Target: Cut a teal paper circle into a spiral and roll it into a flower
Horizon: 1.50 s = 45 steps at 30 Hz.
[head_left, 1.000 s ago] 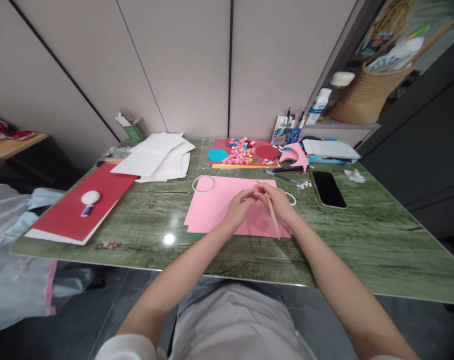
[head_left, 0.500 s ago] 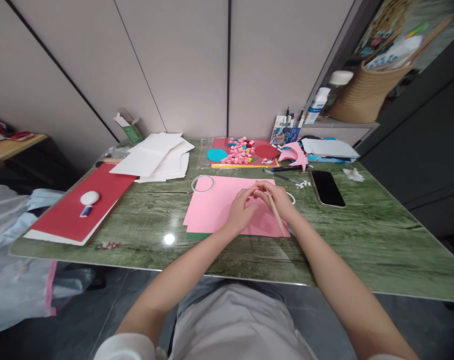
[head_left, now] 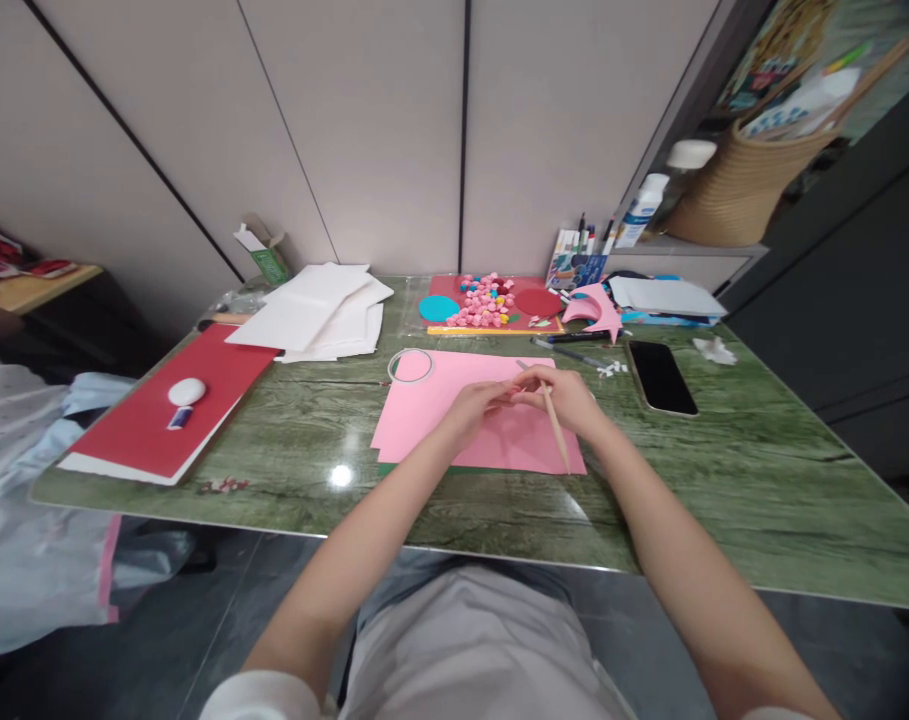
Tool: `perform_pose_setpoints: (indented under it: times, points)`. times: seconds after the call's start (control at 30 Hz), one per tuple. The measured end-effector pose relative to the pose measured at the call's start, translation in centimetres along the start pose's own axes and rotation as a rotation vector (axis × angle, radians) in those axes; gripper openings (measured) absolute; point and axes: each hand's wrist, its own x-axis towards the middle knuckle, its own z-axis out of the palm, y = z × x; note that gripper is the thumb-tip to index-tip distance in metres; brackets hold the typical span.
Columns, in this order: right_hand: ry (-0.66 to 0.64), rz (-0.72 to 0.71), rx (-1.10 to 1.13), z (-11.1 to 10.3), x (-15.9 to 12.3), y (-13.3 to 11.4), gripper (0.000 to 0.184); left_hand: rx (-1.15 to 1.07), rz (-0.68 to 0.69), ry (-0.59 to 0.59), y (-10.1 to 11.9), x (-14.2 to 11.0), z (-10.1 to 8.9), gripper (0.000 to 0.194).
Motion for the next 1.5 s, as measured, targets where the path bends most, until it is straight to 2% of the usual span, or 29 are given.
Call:
perform_pose_setpoints:
  times: [0.1,0.2,0.4,0.63,0.8,0.97,1.27,1.5]
  points:
    - [-0.005,-0.025,-0.026,-0.1,-0.1,-0.4,0.025,-0.022,0.021,-0.035,-0.2,0.1,-0.1,0.026]
    - [0.014,-0.030,-0.019,0.0,-0.1,-0.6,0.025,-0.075,0.015,-0.018,-0.3,0.1,-0.1,0.028]
    - [0.145,0.062,0.146,0.5,0.0,0.1,0.031,-0.185,0.001,0.014,0.2,-0.1,-0.2,0.030]
    - [0.095,0.104,0.266,1.5,0.3,-0.1,0.035,-0.294,0.015,-0.059,0.4,-0.3,0.1,0.023]
    - [0.140,0.129,0.230,1.8,0.2,-0.2,0.031,-0.368,-0.008,-0.119,0.3,-0.2,0.1,0.020]
    - [0.181,0.073,0.190,1.6,0.1,-0.5,0.025,-0.393,-0.019,-0.148,0.4,-0.3,-0.1,0.018]
    - [0.235,-0.046,-0.019,1.0,-0.2,-1.7,0.020,-0.250,0.103,-0.043,0.8,-1.0,0.5,0.025]
    - [0.279,-0.055,-0.079,1.3,-0.3,-2.0,0.017,-0.319,0.088,-0.049,0.5,-0.6,0.2,0.025]
